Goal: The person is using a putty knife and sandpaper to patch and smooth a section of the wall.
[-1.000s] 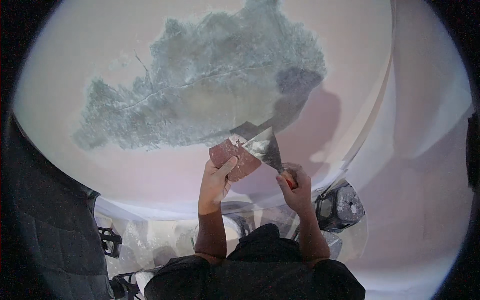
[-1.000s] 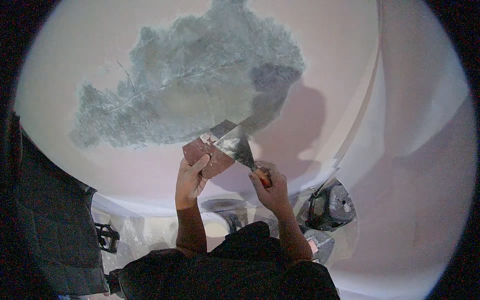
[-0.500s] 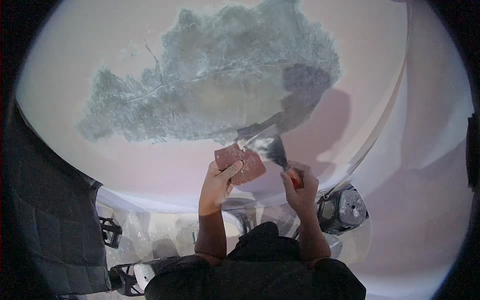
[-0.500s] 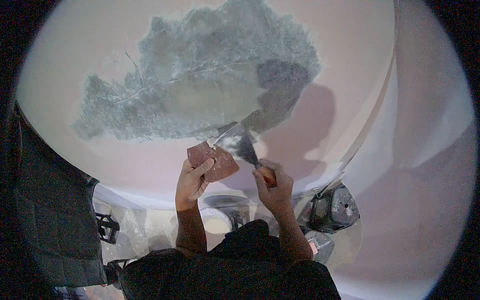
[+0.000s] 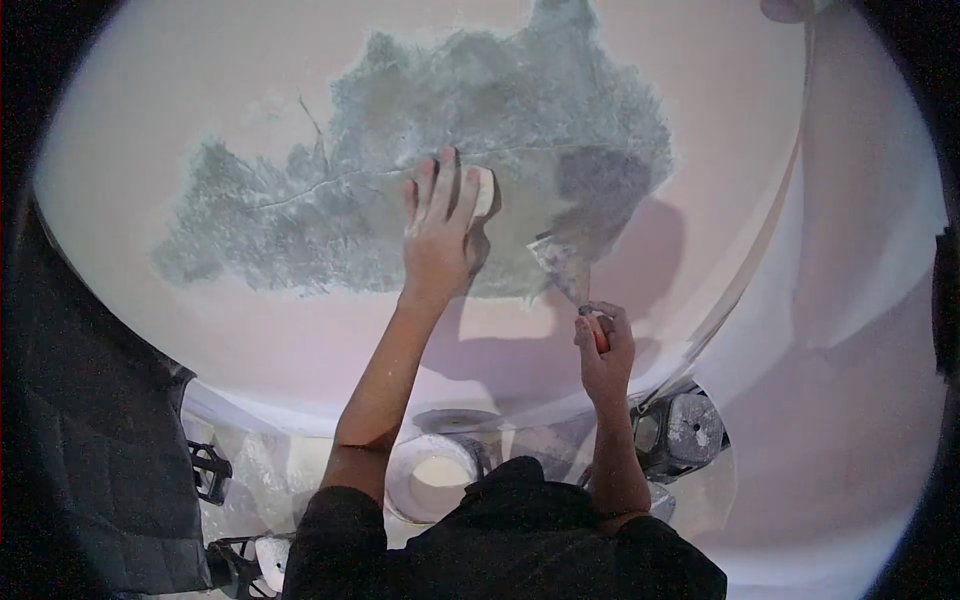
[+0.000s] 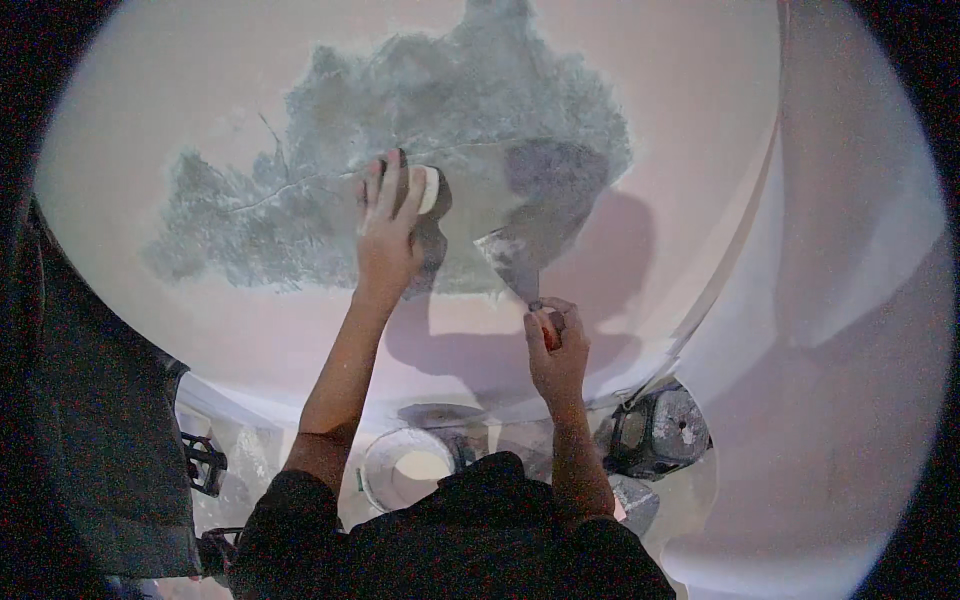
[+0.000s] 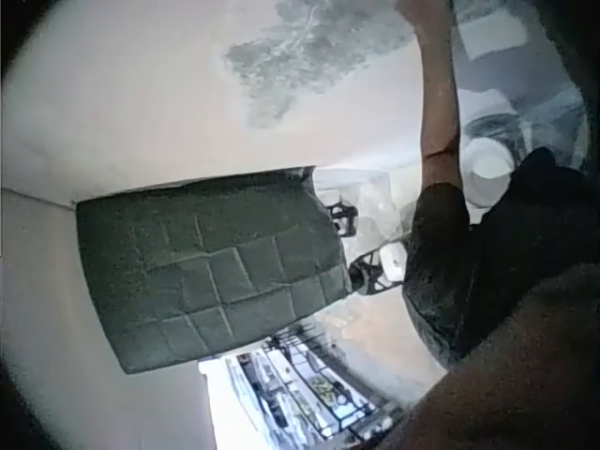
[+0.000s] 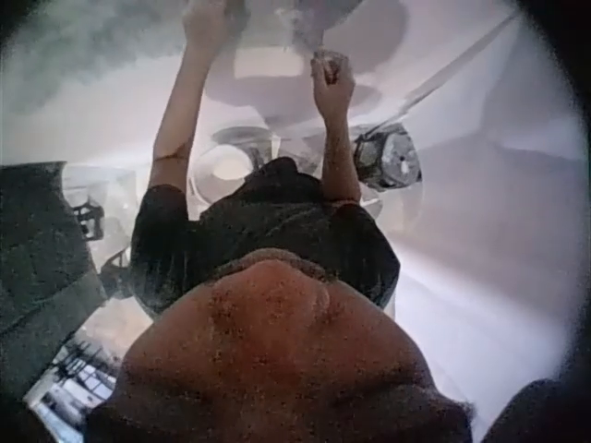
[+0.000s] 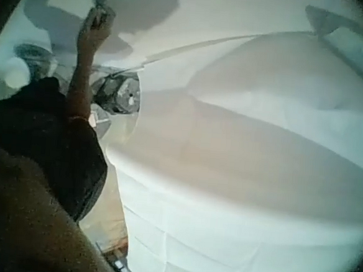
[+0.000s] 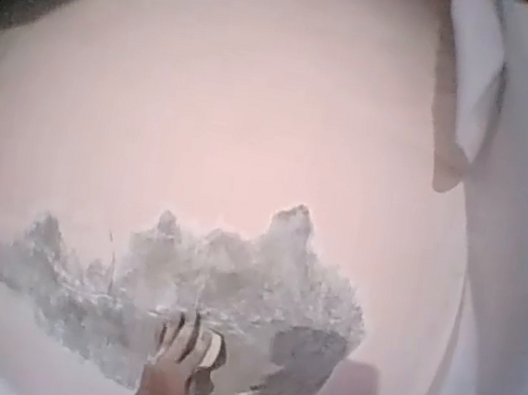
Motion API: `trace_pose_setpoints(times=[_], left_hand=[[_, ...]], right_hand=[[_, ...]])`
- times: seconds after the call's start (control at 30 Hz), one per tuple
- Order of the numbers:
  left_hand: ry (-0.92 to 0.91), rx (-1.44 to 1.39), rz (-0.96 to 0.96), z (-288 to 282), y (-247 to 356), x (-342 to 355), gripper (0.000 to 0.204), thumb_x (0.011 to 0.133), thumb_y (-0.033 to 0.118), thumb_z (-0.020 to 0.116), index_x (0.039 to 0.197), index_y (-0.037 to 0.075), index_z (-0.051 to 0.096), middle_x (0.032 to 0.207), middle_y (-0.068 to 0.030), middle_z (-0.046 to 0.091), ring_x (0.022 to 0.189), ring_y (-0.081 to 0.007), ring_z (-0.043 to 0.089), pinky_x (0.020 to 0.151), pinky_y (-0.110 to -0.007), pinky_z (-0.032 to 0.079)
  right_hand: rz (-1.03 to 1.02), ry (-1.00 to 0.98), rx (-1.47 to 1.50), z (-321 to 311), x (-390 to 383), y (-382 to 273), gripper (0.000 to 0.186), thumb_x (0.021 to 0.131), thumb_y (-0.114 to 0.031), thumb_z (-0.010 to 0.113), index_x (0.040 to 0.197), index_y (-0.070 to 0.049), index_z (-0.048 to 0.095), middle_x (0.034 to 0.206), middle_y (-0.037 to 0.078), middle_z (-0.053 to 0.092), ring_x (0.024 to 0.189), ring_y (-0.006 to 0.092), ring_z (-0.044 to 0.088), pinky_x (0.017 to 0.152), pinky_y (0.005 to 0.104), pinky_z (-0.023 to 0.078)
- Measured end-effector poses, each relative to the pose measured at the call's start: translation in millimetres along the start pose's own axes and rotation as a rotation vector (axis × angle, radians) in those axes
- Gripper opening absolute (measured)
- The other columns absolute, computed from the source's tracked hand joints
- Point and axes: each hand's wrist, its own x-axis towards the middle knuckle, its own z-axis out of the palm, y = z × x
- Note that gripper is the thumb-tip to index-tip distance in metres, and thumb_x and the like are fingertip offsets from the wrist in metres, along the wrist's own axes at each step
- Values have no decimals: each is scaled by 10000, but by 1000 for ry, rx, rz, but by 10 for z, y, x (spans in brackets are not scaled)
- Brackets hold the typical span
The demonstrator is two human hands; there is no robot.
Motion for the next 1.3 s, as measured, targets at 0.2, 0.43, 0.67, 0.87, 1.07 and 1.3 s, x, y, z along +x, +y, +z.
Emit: trace_pose_setpoints(times=[0.2,0.43,0.67,0.87,1.07,1.3], left_hand=[[56,174,108,443,-403,-147,649,839,416,557,1424,149,470,1542,-172,293,1438,-398,210,1156,-561,111],[90,314,175,577,-460,-152,757,765,515,616,1429,184,470,1549,-138,299,1452,-361,183,1173,-517,35],[72,368,126,607,-492,-178,761,776,542,569,1456,232,425,1576,-76,253,1484,-295,91,1184,-495,-33],[10,520,163,487,-414,-133,747,822,571,528,1472,228,395,1586,-87,218,1483,-316,73,1176,-506,-57],[-64,304,73,342,-322,-171,604,928,443,455,1489,241,359,1591,-114,183,1479,-336,70,1173,-518,-44],[20,389,32,63,41,-79,591,899,397,587,1439,204,449,1465,-217,330,1398,-480,186,1129,-587,155]], right_hand=[[-46,-7,-5,63,28,39,182,908,-82,638,1070,-27,574,745,53,599,629,96,527,576,249,433],[-47,-40,31,114,92,82,198,917,-84,624,1096,-18,569,773,75,615,651,97,553,586,251,451],[19,-129,-153,134,257,-322,203,920,-59,593,1111,-6,552,729,45,578,624,78,490,574,230,409],[-195,-7,-195,212,330,-376,244,895,-125,646,1084,4,562,686,107,607,571,164,572,547,293,452],[-96,-111,-199,207,227,-387,245,886,-92,642,1102,-4,571,749,124,644,666,155,606,631,280,478],[-177,-107,-227,31,209,-531,256,892,-140,656,1088,-1,568,740,152,647,630,219,646,583,319,496]])
